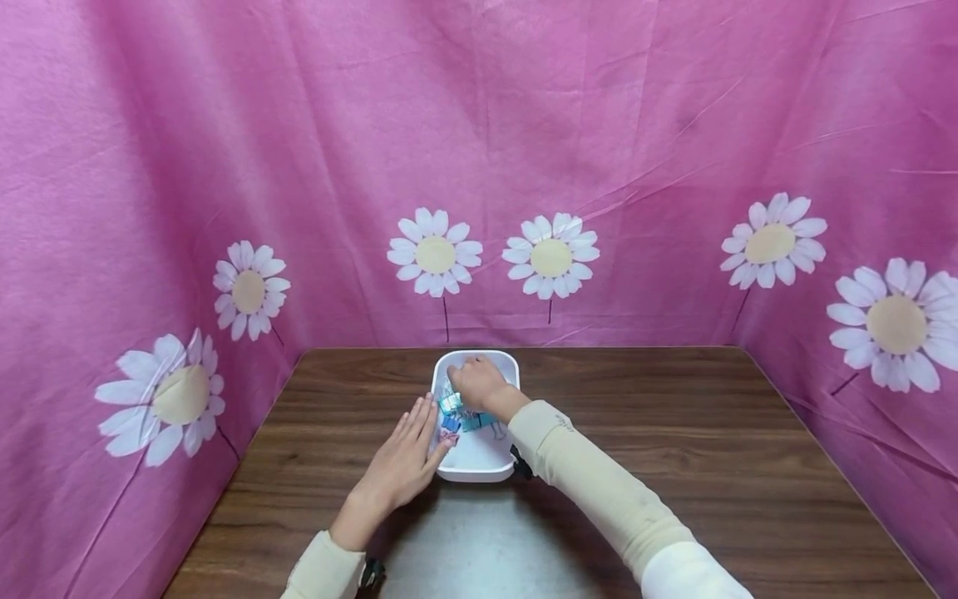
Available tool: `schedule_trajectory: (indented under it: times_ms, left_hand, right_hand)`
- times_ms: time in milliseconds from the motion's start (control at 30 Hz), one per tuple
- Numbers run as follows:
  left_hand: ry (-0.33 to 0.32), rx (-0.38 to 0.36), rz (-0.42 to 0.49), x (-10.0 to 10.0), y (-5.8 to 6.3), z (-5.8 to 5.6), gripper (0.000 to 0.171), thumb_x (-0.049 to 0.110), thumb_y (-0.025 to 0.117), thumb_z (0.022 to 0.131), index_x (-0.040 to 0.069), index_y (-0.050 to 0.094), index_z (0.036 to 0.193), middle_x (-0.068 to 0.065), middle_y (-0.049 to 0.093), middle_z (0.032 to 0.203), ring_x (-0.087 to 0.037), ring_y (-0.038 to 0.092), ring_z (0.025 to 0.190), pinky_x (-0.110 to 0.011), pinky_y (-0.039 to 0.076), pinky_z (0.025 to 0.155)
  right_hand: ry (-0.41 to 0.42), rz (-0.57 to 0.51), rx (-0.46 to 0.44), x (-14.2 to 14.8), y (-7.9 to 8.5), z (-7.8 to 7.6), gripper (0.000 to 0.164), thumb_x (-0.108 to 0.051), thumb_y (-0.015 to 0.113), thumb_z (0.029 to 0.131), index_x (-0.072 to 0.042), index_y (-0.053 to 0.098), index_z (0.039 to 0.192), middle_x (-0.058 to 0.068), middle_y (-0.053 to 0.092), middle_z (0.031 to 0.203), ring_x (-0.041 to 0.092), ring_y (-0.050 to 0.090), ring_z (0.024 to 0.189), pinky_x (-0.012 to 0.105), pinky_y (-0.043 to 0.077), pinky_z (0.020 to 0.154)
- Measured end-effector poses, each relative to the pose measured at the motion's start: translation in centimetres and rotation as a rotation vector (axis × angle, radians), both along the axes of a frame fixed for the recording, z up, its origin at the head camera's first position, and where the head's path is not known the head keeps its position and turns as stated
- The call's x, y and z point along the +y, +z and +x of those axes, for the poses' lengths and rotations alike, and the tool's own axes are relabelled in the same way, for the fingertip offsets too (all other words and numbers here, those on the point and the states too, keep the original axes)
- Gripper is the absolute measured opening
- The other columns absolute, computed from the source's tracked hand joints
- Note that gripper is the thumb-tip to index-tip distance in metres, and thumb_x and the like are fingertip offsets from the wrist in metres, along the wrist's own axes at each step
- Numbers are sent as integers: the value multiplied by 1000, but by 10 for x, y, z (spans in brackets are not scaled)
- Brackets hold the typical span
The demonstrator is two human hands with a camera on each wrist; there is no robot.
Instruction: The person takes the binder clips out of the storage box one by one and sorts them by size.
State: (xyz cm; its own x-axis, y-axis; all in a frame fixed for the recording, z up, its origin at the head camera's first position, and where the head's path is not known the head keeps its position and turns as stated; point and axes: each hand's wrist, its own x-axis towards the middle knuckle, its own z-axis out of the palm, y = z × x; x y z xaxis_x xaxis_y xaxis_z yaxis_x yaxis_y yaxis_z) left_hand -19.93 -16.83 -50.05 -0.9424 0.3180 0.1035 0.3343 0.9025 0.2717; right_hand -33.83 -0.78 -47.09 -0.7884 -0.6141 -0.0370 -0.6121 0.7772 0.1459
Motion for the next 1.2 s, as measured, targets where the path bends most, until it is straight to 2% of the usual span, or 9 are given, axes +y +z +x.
schedule_trajectory:
  times_ms: [133,233,400,533,900,1067,1200]
  left_hand:
    - [-1,0,9,0,0,0,72,42,47,114,-6,30,165,-21,22,176,-36,20,165,-53,24,135]
    - [-1,3,15,1,1,0,72,41,46,114,-6,30,165,-21,22,177,-37,20,165,-53,24,135]
    - [8,-6,13,1,1,2,73,43,45,114,-6,28,165,-20,19,177,-36,19,166,-53,24,135]
    - [12,-1,17,1,1,2,73,43,45,114,-7,29,165,-21,19,177,-37,20,166,-53,24,135]
    - [15,-28,8,1,1,2,73,44,43,114,-6,28,165,-20,19,178,-36,17,166,-52,24,135]
    - [12,-19,18,2,1,3,72,42,45,114,-7,28,165,-22,19,177,-37,18,166,-52,24,135]
    - [10,0,21,2,0,3,72,41,46,114,-7,29,165,-22,21,177,-38,19,165,-52,24,135]
  right_hand:
    - [-14,-63,-55,2,2,1,35,-23,78,96,-12,69,128,8,76,127,26,66,128,41,47,120]
    - [-4,-87,-78,4,2,1,30,-29,83,93,-15,71,118,4,73,122,22,65,120,39,51,114]
    - [40,-185,-98,11,3,-1,22,-24,82,92,-15,75,111,1,73,109,19,67,101,36,58,96]
    - [87,-295,-127,16,4,-2,11,-18,80,95,-14,78,106,1,76,103,17,70,96,35,61,91]
    - [176,-529,-232,34,1,-6,14,-7,78,95,-8,78,109,6,72,109,16,70,91,30,62,83]
    - [210,-588,-210,44,5,-8,13,-7,78,95,-8,81,107,7,75,113,16,74,93,26,63,84]
    - [231,-642,-190,53,11,-8,12,-7,79,94,-8,81,106,5,77,110,16,76,92,24,64,83]
